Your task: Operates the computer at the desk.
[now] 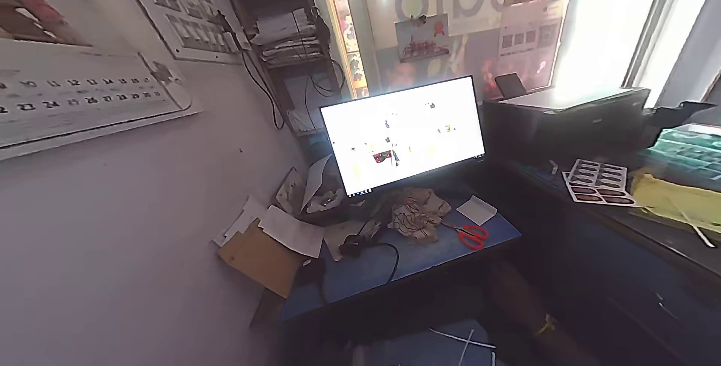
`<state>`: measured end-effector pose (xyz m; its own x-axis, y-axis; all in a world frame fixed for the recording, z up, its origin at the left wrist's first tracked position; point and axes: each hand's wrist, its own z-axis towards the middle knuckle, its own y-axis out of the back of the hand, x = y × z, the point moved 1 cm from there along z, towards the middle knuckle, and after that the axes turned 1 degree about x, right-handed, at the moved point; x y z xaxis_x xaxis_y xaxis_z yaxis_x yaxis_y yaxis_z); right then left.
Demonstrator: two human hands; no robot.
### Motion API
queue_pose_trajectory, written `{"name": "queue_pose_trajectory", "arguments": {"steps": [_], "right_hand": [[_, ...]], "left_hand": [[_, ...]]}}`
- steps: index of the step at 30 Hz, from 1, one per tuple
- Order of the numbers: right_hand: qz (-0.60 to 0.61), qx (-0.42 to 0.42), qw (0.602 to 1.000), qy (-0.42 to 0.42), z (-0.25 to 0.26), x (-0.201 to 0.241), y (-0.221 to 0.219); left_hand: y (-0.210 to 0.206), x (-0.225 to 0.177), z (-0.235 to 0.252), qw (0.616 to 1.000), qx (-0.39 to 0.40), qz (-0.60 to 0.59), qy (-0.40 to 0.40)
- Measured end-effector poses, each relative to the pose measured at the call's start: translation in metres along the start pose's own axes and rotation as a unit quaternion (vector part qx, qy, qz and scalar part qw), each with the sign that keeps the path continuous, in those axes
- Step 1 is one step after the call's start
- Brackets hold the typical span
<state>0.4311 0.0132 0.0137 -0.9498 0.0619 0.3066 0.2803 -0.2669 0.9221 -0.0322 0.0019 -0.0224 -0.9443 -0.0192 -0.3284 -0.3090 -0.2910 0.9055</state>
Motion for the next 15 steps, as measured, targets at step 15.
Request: {"name": "queue_pose_trajectory", "arguments": {"steps": [15], "right_hand": [[0.008,0.003,1.0,-0.009,-0.007,0.006,0.013]], "left_hand": [[0.011,-0.005,0.001,0.996,-0.045,-0.052,-0.052]]}}
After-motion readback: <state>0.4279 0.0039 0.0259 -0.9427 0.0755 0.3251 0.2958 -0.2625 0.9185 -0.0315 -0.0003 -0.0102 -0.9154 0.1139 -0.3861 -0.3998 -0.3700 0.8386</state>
